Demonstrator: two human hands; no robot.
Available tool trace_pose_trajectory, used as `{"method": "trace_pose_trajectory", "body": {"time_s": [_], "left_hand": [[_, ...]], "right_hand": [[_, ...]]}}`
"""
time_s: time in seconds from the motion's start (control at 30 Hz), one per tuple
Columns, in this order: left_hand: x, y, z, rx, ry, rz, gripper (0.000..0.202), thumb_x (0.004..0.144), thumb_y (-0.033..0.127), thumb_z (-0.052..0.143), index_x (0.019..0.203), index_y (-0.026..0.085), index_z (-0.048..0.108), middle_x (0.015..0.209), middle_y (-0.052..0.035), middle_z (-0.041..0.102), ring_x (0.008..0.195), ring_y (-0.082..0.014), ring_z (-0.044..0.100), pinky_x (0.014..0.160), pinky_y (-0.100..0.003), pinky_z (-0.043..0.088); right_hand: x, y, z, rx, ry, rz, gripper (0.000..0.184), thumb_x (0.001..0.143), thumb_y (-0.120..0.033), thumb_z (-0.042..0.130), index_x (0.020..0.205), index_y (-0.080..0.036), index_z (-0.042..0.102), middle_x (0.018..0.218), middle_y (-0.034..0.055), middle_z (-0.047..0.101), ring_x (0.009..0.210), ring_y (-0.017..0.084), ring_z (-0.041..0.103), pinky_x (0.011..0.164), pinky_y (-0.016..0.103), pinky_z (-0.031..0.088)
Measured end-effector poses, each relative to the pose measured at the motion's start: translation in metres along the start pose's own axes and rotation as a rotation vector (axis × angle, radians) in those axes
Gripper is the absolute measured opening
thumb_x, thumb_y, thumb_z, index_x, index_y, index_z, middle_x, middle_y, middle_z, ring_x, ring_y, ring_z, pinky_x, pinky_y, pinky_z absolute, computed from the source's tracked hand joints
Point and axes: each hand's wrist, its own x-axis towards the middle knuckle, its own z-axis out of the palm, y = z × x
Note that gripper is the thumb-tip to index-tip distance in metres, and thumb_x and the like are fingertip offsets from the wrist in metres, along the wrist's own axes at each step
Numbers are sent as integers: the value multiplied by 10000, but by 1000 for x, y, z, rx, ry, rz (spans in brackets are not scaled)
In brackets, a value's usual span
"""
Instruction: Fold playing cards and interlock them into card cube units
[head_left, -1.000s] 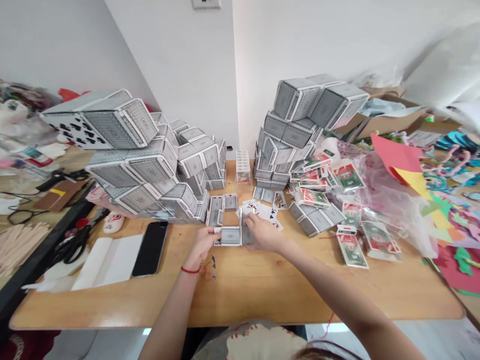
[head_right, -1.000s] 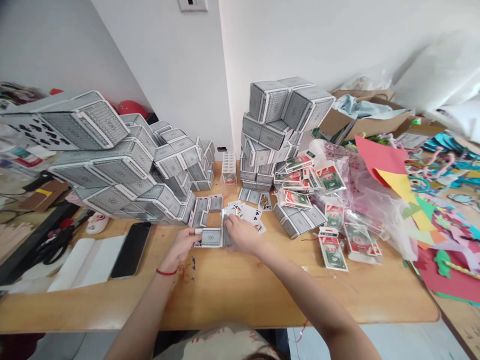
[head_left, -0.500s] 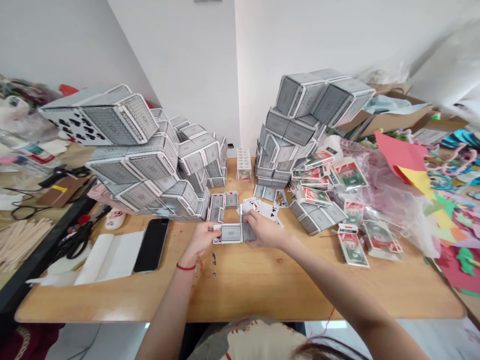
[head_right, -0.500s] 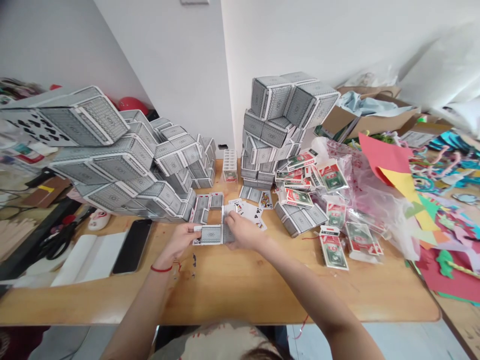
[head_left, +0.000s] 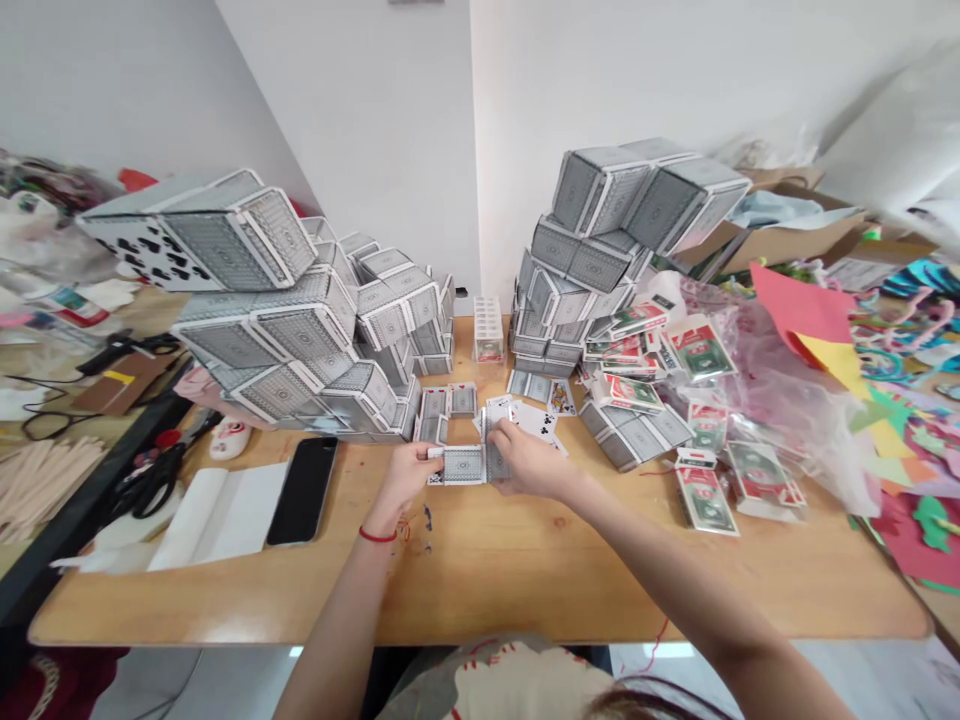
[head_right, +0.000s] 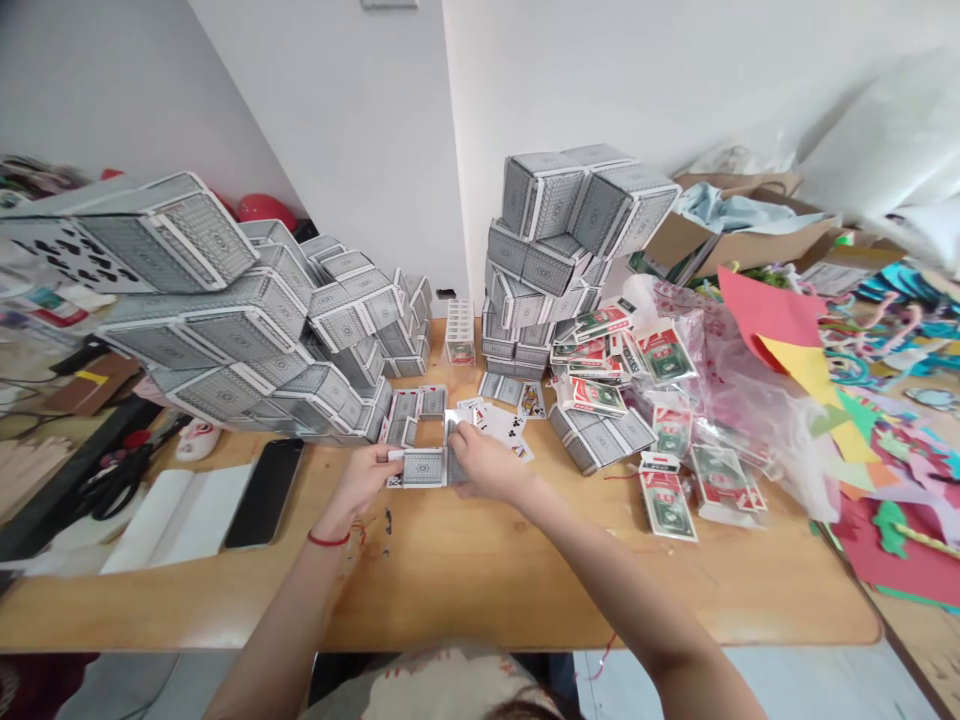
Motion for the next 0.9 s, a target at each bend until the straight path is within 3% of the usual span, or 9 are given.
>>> {"method": "trace_pose_trajectory", "body": {"time_s": [0.17,0.3,0.43,0.53,0.7,0.9], "left_hand": [[-1,0,0,-26,4,-5,205,511,254,683,656,111,660,592,-28,650,576,-150,578,542,-228,418],[-1,1,-2,-56,63,5,217,510,246,676,679,112,653,615,-34,654,583,-144,573,538,-219,413],[-3,1,2,-36,178,63,203,529,228,649,699,118,643,635,-19,641,578,-125,550,528,-202,401],[-6,1,8,3,197,128,193,558,236,634,719,131,642,661,-11,634,598,-121,541,544,-200,405],[-15,5,15,83,181,198,162,593,262,613,703,148,648,657,-13,634,608,-132,541,564,-209,414],[-24,13,19,110,199,219,145,599,259,597,685,157,652,642,-11,641,586,-134,547,547,-213,413]], "right_hand": [[-1,3,-1,96,30,-9,515,637,-306,639,1073,-113,443,1039,115,433,901,223,496,751,334,436],[-2,8,6,301,165,-15,485,673,-250,610,1111,-152,427,1068,102,437,1002,206,461,845,335,406],[1,5,25,477,382,240,609,683,-249,588,1225,-176,319,1180,132,409,1076,220,437,857,355,412],[5,-2,36,549,425,433,623,709,-288,553,1257,-174,280,1169,142,466,1017,222,505,820,367,434],[8,-12,34,521,459,541,549,708,-327,539,1206,-171,371,991,109,602,872,225,583,738,344,453],[7,-18,28,378,449,572,524,716,-325,508,1194,-151,383,882,117,624,755,234,604,628,312,448]]}}
